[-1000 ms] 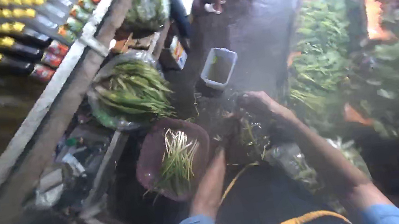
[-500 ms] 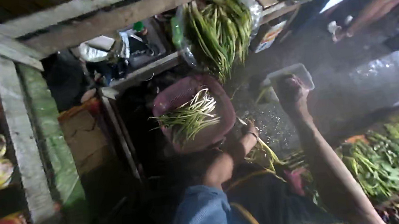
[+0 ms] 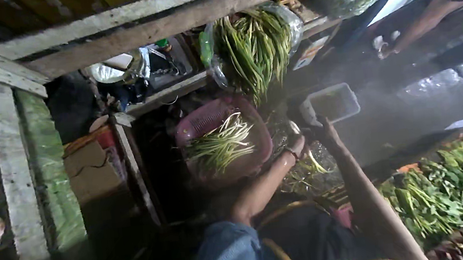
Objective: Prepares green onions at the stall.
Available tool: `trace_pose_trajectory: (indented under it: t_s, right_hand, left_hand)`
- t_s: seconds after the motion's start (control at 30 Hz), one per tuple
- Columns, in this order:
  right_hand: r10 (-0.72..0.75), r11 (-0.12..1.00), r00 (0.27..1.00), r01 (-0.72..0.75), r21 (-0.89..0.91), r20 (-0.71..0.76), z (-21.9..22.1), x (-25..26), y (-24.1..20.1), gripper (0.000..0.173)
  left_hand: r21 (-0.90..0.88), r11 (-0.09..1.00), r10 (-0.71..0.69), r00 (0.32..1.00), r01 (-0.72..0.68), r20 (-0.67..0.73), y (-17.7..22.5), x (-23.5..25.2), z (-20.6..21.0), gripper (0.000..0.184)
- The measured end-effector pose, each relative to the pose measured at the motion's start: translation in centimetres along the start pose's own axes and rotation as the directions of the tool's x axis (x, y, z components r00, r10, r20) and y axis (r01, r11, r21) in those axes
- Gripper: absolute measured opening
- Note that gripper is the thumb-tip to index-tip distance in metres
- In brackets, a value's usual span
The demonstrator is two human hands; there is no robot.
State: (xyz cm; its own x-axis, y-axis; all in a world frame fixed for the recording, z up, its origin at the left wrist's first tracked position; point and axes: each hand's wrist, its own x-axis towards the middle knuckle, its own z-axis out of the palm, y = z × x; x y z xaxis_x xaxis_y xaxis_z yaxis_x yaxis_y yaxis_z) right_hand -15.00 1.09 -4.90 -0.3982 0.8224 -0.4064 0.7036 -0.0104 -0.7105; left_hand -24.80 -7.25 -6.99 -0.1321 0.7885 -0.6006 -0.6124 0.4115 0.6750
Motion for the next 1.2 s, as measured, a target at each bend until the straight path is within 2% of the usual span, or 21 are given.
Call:
trace_pose_trajectory:
  t_s: [0.07, 0.13, 0.2, 0.23, 0.3, 0.43, 0.53, 0.57, 0.67, 0.73, 0.77, 0.83, 0.93, 1.0, 1.07, 1.2]
  right_hand:
    - [0.017, 0.980, 0.987, -0.049, 0.194, 0.161, -1.8, -2.3, 2.6, 0.049]
    - [-0.051, 0.957, 0.971, -0.019, 0.289, 0.235, -3.7, -4.4, 3.7, 0.039]
    - [-0.132, 0.946, 0.974, 0.069, 0.315, 0.185, -5.6, -6.0, 3.5, 0.036]
    - [-0.150, 0.938, 0.980, 0.099, 0.333, 0.133, -6.3, -6.6, 3.4, 0.035]
    - [-0.167, 0.896, 0.986, 0.145, 0.419, 0.016, -7.3, -7.2, 3.4, 0.031]
    - [-0.105, 0.739, 0.972, 0.218, 0.637, -0.210, -8.1, -8.1, 3.2, 0.029]
    - [-0.008, 0.681, 0.907, 0.313, 0.662, -0.421, -8.6, -8.5, 3.4, 0.026]
    - [0.040, 0.672, 0.875, 0.334, 0.661, -0.483, -9.0, -8.7, 3.4, 0.023]
    - [0.217, 0.602, 0.778, 0.369, 0.708, -0.590, -11.2, -10.1, 4.1, 0.021]
    - [0.325, 0.515, 0.737, 0.388, 0.764, -0.593, -13.2, -11.4, 4.9, 0.023]
    - [0.369, 0.459, 0.728, 0.397, 0.795, -0.577, -14.1, -12.1, 5.4, 0.024]
    - [0.415, 0.386, 0.716, 0.420, 0.821, -0.561, -15.1, -13.1, 6.6, 0.023]
    - [0.462, 0.343, 0.694, 0.434, 0.833, -0.552, -15.1, -14.0, 7.4, 0.021]
    - [0.472, 0.363, 0.685, 0.423, 0.830, -0.555, -14.7, -14.3, 7.7, 0.021]
    - [0.442, 0.421, 0.685, 0.412, 0.808, -0.579, -14.0, -14.8, 7.5, 0.023]
    - [0.353, 0.619, 0.624, 0.404, 0.674, -0.697, -12.9, -15.1, 7.6, 0.034]
  left_hand:
    - [-0.111, 0.994, 0.025, 0.998, -0.019, 0.057, 1.9, 0.5, 1.2, 0.028]
    - [-0.125, 0.987, 0.133, 0.960, -0.105, 0.246, 3.0, 2.1, 1.7, 0.025]
    - [-0.058, 0.979, 0.199, 0.864, -0.194, 0.463, 4.0, 3.9, 2.4, 0.029]
    - [-0.019, 0.978, 0.184, 0.822, -0.207, 0.539, 4.8, 4.4, 3.1, 0.030]
    - [0.051, 0.977, 0.134, 0.782, -0.207, 0.608, 6.8, 4.6, 4.7, 0.033]
    - [0.044, 0.970, 0.168, 0.794, -0.238, 0.584, 7.5, 5.3, 8.6, 0.041]
    - [-0.016, 0.977, 0.191, 0.831, -0.215, 0.522, 7.2, 4.4, 11.5, 0.031]
    - [0.000, 0.979, 0.174, 0.838, -0.203, 0.518, 7.3, 3.9, 12.1, 0.030]
    - [0.208, 0.936, 0.159, 0.870, -0.283, 0.467, 7.5, 3.2, 13.1, 0.028]
    - [0.344, 0.867, 0.181, 0.871, -0.360, 0.457, 7.3, 2.9, 13.6, 0.022]
    - [0.406, 0.810, 0.196, 0.848, -0.423, 0.492, 7.2, 2.5, 13.8, 0.019]
    - [0.526, 0.611, 0.199, 0.757, -0.592, 0.622, 6.8, 1.3, 14.2, 0.017]
    - [0.528, 0.333, 0.158, 0.598, -0.781, 0.786, 5.4, 0.2, 15.3, 0.020]
    - [0.523, 0.202, 0.112, 0.550, -0.828, 0.827, 4.2, -0.4, 16.5, 0.023]
    - [0.539, 0.100, 0.033, 0.544, -0.836, 0.838, 3.5, -1.3, 17.7, 0.027]
    - [0.565, 0.067, -0.103, 0.557, -0.822, 0.824, 2.4, -2.1, 19.8, 0.035]
